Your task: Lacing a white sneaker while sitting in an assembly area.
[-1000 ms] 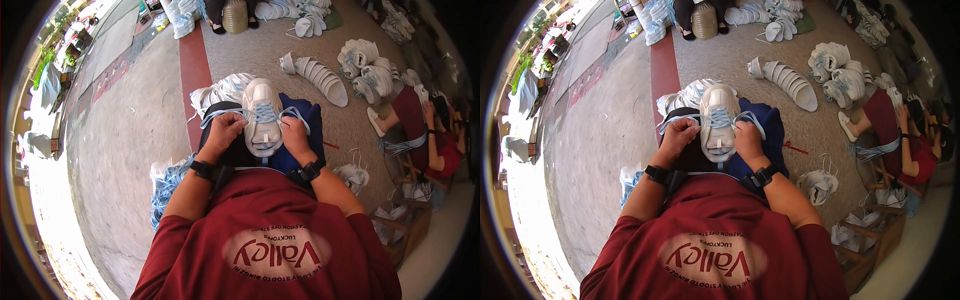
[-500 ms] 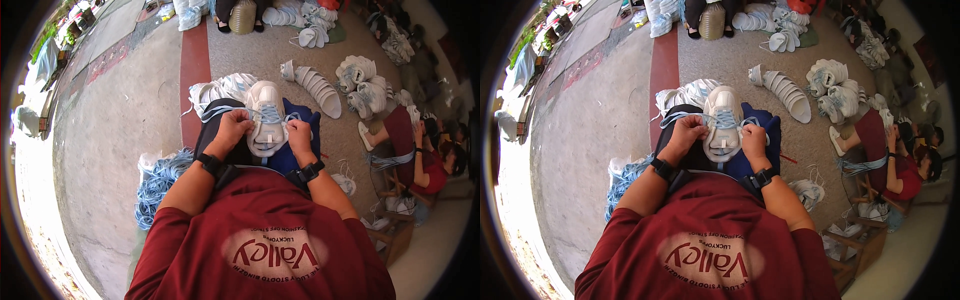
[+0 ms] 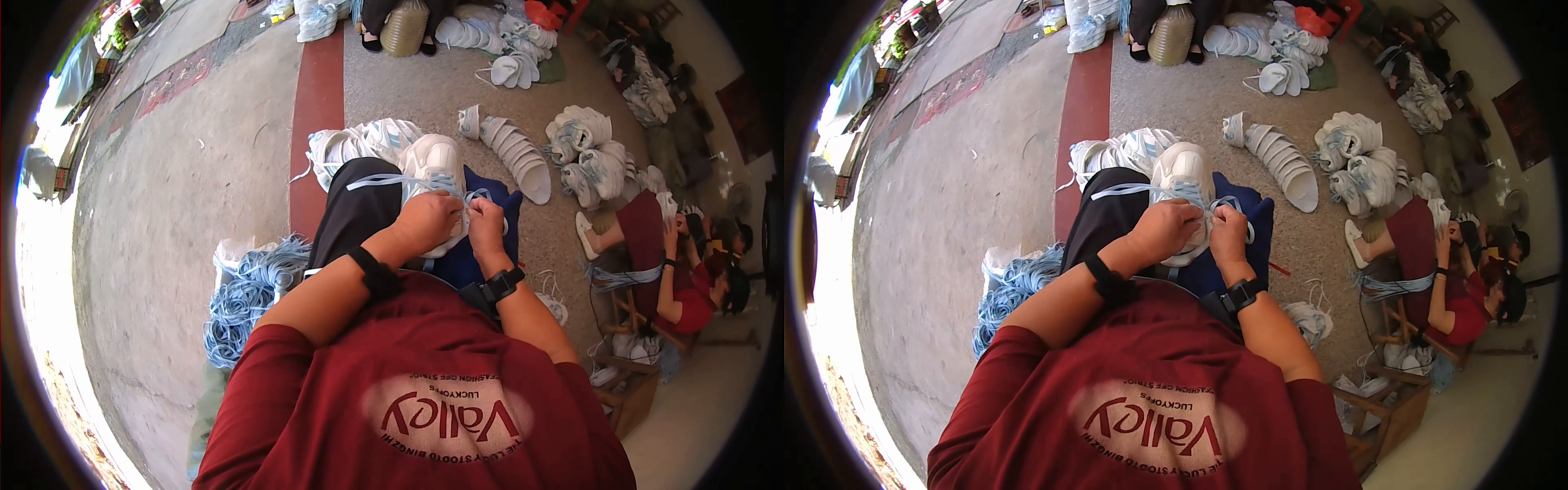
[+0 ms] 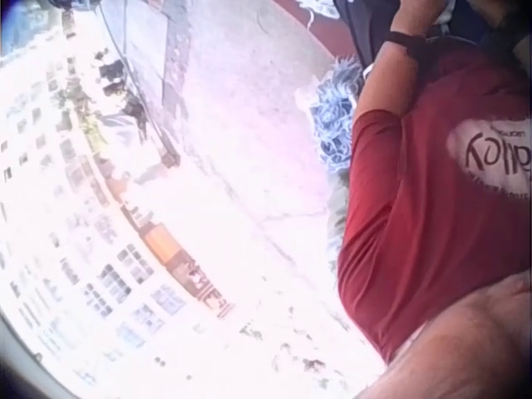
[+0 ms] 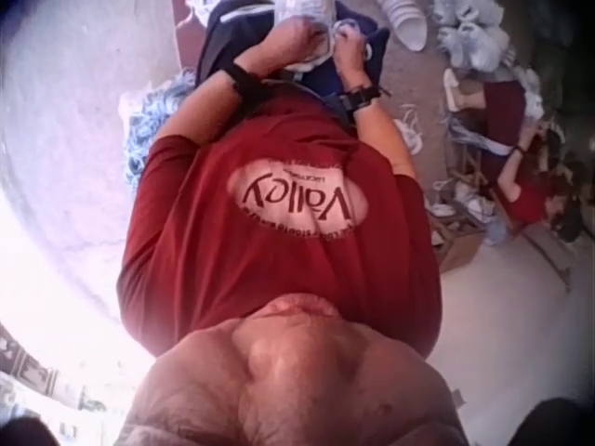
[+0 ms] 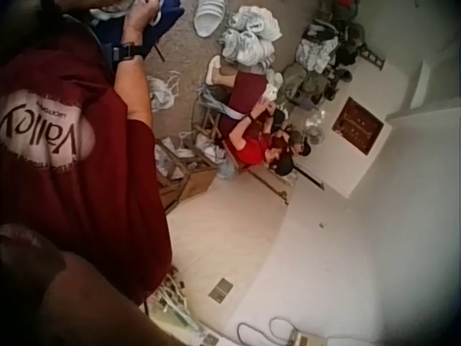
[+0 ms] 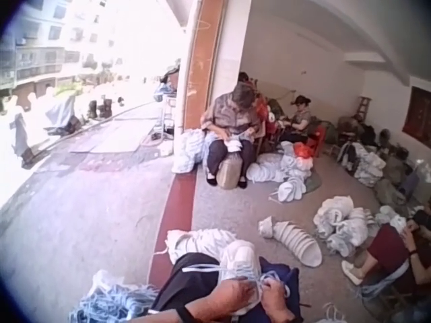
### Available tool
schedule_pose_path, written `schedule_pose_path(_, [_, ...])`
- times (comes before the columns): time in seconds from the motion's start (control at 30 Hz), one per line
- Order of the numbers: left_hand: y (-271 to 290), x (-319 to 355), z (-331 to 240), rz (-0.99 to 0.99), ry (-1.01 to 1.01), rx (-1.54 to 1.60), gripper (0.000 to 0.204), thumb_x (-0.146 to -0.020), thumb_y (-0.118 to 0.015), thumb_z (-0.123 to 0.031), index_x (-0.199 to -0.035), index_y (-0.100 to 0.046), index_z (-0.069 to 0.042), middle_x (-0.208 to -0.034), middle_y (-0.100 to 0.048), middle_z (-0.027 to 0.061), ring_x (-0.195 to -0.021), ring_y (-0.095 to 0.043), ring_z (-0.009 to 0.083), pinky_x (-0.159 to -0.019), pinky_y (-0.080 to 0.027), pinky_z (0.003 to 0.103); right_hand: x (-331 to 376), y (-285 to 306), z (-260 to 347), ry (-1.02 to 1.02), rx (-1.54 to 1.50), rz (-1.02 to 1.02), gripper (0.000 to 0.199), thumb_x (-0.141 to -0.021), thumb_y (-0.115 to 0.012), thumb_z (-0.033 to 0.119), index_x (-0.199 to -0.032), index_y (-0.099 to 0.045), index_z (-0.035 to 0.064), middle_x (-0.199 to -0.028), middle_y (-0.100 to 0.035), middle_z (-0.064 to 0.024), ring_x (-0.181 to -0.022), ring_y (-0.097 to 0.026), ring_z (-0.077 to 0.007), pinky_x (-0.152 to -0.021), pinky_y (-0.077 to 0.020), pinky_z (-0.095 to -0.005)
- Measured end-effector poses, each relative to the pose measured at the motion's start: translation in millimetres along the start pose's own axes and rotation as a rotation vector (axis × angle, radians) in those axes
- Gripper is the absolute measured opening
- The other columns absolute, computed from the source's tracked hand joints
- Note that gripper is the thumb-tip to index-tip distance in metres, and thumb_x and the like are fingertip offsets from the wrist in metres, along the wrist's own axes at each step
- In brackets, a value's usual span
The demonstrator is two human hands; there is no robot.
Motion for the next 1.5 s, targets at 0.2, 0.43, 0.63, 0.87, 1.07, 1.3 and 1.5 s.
schedule_pose_path(0.2, [-37.7, -2.4, 13.2, 0.349, 0.115, -0.408, 0.012, -0.074, -0.056, -0.010, -0.083, -0.059, -0.003, -0.084, -0.063, 0.0154, -0.077, -0.064, 0.0304, -0.067, -0.051, 0.039, -3.1, -4.4, -29.6, -0.277, -0.301, 0.039, 0.005, -0.073, -0.060, -0.003, -0.068, -0.061, -0.0042, -0.056, -0.054, -0.0009, -0.052, -0.045, -0.0069, -0.046, -0.0352, -0.0246])
schedule_pose_path(0.43, [-42.4, -6.7, 24.1, 0.262, 0.229, -0.322, 0.014, -0.075, -0.055, -0.015, -0.080, -0.062, -0.005, -0.080, -0.064, 0.0159, -0.075, -0.064, 0.0314, -0.065, -0.051, 0.040, 1.5, -3.2, -23.4, -0.224, -0.312, 0.074, 0.005, -0.073, -0.061, -0.001, -0.070, -0.062, -0.0043, -0.058, -0.055, -0.0016, -0.055, -0.048, -0.0077, -0.048, -0.0374, -0.0251])
schedule_pose_path(0.63, [-38.8, -11.1, 17.5, 0.192, 0.150, -0.558, 0.012, -0.072, -0.057, -0.016, -0.072, -0.063, -0.006, -0.072, -0.064, 0.0137, -0.069, -0.064, 0.0305, -0.064, -0.052, 0.038, -1.7, -0.2, -23.3, -0.111, -0.172, 0.051, 0.007, -0.071, -0.065, 0.004, -0.069, -0.062, -0.0023, -0.057, -0.058, -0.0102, -0.052, -0.053, -0.0150, -0.050, -0.0410, -0.0309])
schedule_pose_path(0.87, [27.2, 60.0, 84.2, 0.187, 0.693, 0.396, 0.008, -0.074, -0.067, -0.010, -0.074, -0.063, -0.003, -0.059, -0.057, 0.0013, -0.054, -0.053, 0.0086, -0.048, -0.042, 0.024, 17.3, 24.4, 82.7, 0.559, 0.188, -0.166, 0.009, -0.071, -0.066, 0.008, -0.073, -0.061, -0.0001, -0.070, -0.058, -0.0144, -0.065, -0.057, -0.0301, -0.061, -0.0456, -0.0377])
schedule_pose_path(1.07, [24.7, 56.9, 108.3, -0.266, 0.780, 0.923, 0.005, -0.079, -0.068, -0.007, -0.080, -0.064, -0.004, -0.067, -0.058, -0.0017, -0.052, -0.049, 0.0046, -0.048, -0.040, 0.018, 14.7, -35.6, 90.5, 0.552, 0.094, 0.274, 0.009, -0.070, -0.063, 0.005, -0.079, -0.065, 0.0036, -0.075, -0.057, -0.0138, -0.073, -0.058, -0.0321, -0.066, -0.0465, -0.0395])
schedule_pose_path(1.3, [-0.7, 47.3, 117.4, -0.288, 0.700, 0.944, 0.004, -0.075, -0.064, 0.003, -0.078, -0.063, 0.001, -0.066, -0.060, 0.0023, -0.054, -0.053, 0.0079, -0.050, -0.044, 0.020, 13.3, -40.8, 75.6, 0.501, 0.111, 0.256, 0.014, -0.070, -0.062, 0.003, -0.083, -0.066, 0.0042, -0.076, -0.056, -0.0138, -0.073, -0.057, -0.0312, -0.066, -0.0461, -0.0382])
schedule_pose_path(1.5, [-0.1, 40.0, 124.7, -0.298, 0.608, 0.559, 0.007, -0.072, -0.063, 0.006, -0.074, -0.059, 0.001, -0.061, -0.058, 0.0031, -0.051, -0.051, 0.0079, -0.046, -0.040, 0.021, 13.3, -38.6, 72.0, 0.476, 0.070, 0.292, 0.019, -0.070, -0.062, 0.002, -0.088, -0.067, 0.0044, -0.080, -0.056, -0.0134, -0.077, -0.057, -0.0291, -0.069, -0.0460, -0.0357])
Point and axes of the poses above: each hand's wrist, its own x-axis away from the middle knuckle, its own y-axis out of the back of the hand, z = x × y, the point moved 9 cm from there along -x, towards the middle knuckle
